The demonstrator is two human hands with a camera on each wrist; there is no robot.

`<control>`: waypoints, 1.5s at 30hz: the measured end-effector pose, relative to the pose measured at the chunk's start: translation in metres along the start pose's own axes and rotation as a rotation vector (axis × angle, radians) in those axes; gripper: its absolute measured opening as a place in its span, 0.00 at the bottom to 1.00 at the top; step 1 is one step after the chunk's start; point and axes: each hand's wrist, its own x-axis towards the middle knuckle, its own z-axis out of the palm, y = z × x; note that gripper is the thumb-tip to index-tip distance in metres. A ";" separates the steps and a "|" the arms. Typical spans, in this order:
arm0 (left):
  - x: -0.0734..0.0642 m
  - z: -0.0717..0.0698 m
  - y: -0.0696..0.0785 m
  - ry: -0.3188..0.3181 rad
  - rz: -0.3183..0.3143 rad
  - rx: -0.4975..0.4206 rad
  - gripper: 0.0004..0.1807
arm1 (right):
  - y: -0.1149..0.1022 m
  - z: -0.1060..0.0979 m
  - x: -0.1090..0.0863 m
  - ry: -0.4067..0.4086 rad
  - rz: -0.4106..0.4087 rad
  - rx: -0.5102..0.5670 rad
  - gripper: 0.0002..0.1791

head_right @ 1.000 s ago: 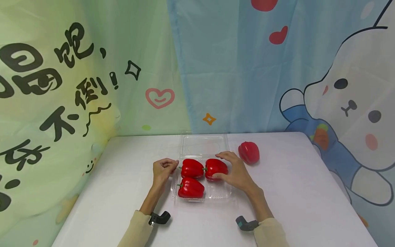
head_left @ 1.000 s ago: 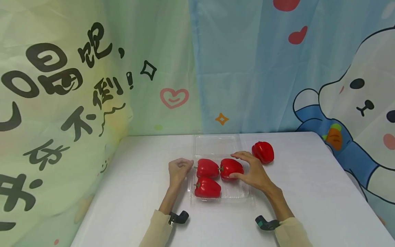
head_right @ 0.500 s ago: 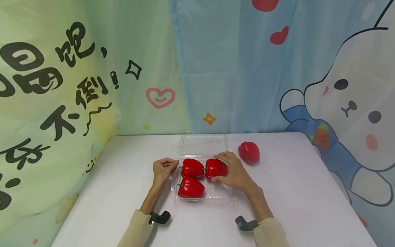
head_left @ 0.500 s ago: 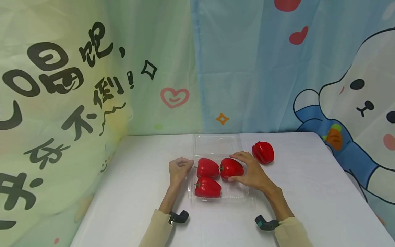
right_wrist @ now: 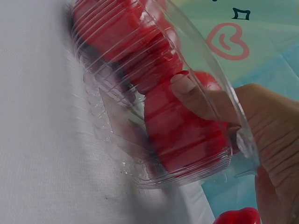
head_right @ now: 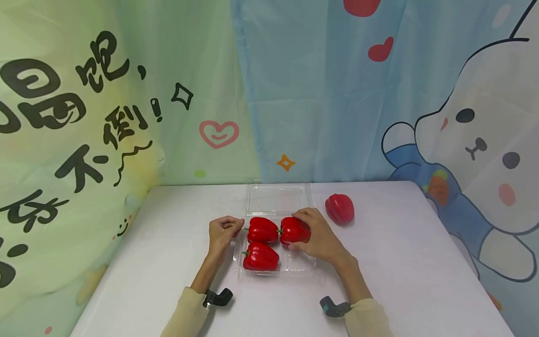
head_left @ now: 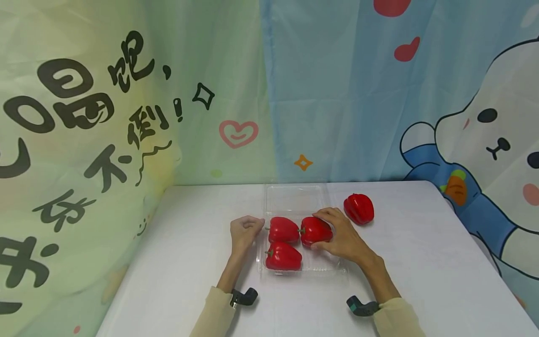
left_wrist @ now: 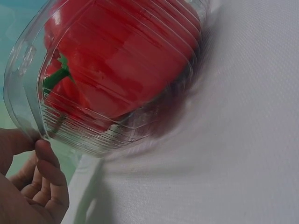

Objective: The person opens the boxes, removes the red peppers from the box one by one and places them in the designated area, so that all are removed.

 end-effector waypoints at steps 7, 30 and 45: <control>0.001 0.000 0.001 0.003 0.001 0.004 0.10 | -0.002 -0.001 -0.001 0.013 -0.011 -0.007 0.50; -0.003 0.000 -0.001 0.008 -0.016 -0.012 0.11 | -0.006 -0.002 -0.003 0.052 0.006 0.027 0.47; -0.003 0.000 0.001 0.006 -0.008 -0.006 0.10 | -0.008 -0.004 -0.006 0.046 0.008 0.061 0.49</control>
